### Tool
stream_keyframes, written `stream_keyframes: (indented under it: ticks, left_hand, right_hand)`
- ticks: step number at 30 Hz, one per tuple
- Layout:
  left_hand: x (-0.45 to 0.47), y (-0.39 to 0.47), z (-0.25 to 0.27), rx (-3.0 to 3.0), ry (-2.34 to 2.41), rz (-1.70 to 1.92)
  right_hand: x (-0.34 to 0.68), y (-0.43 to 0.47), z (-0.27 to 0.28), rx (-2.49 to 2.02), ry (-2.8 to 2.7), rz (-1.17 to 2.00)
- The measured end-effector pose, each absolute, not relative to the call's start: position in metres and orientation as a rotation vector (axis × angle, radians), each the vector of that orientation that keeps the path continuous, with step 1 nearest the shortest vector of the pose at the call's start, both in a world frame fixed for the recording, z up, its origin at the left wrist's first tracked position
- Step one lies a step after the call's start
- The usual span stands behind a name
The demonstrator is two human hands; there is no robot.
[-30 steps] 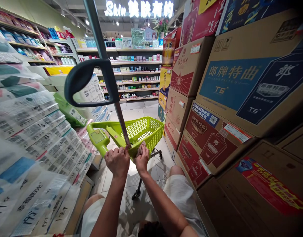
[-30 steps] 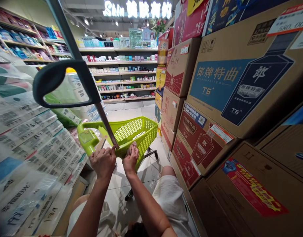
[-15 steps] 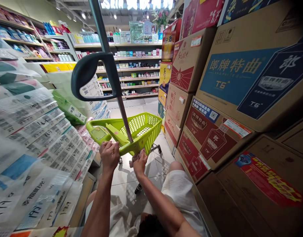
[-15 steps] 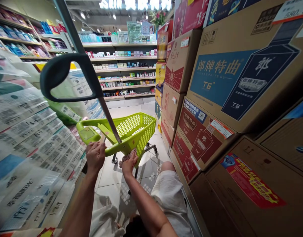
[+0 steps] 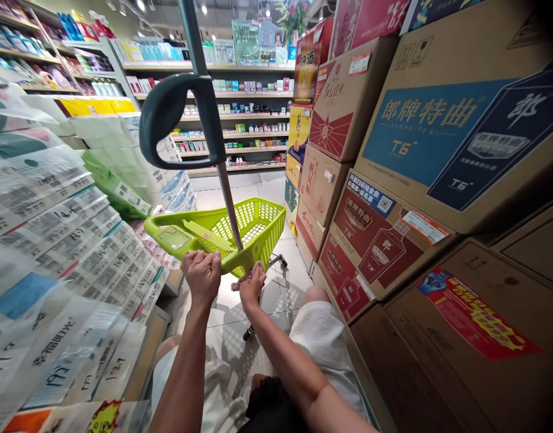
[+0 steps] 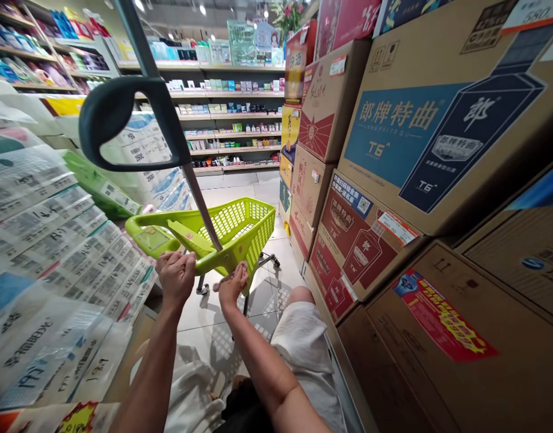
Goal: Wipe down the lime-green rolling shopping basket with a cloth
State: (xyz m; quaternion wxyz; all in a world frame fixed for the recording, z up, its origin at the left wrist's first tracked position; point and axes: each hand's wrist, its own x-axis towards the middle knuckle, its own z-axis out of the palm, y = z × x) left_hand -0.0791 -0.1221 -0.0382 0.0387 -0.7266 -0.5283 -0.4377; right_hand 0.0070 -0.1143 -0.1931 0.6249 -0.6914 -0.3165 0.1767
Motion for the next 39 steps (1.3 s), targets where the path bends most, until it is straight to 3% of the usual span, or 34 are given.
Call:
stream_keyframes:
  ticks: [12, 18, 24, 30, 32, 39]
  left_hand:
    - [-0.083, -0.135, -0.041, -2.157, -1.613, -1.335]
    - [-0.086, -0.136, -0.045, -2.099, -1.569, -1.358]
    - [-0.09, -0.141, -0.047, -1.997, -1.534, -1.343]
    - [-0.094, -0.143, -0.046, -1.988, -1.573, -1.324]
    - [-0.093, -0.143, -0.047, -1.998, -1.575, -1.322]
    - [-0.086, -0.147, -0.048, -1.958, -1.569, -1.338]
  right_hand:
    - [0.047, -0.122, -0.121, -1.423, -1.316, 0.15]
    - [0.105, -0.078, -0.083, -1.648, -1.521, 0.451]
    - [0.08, -0.106, -0.062, -1.342, -1.555, 0.556]
    - [0.085, -0.101, 0.007, -0.901, -1.202, 1.332]
    - [0.09, -0.093, 0.024, -0.79, -1.12, 1.455]
    - [0.098, -0.081, 0.01, -0.894, -1.356, 1.594]
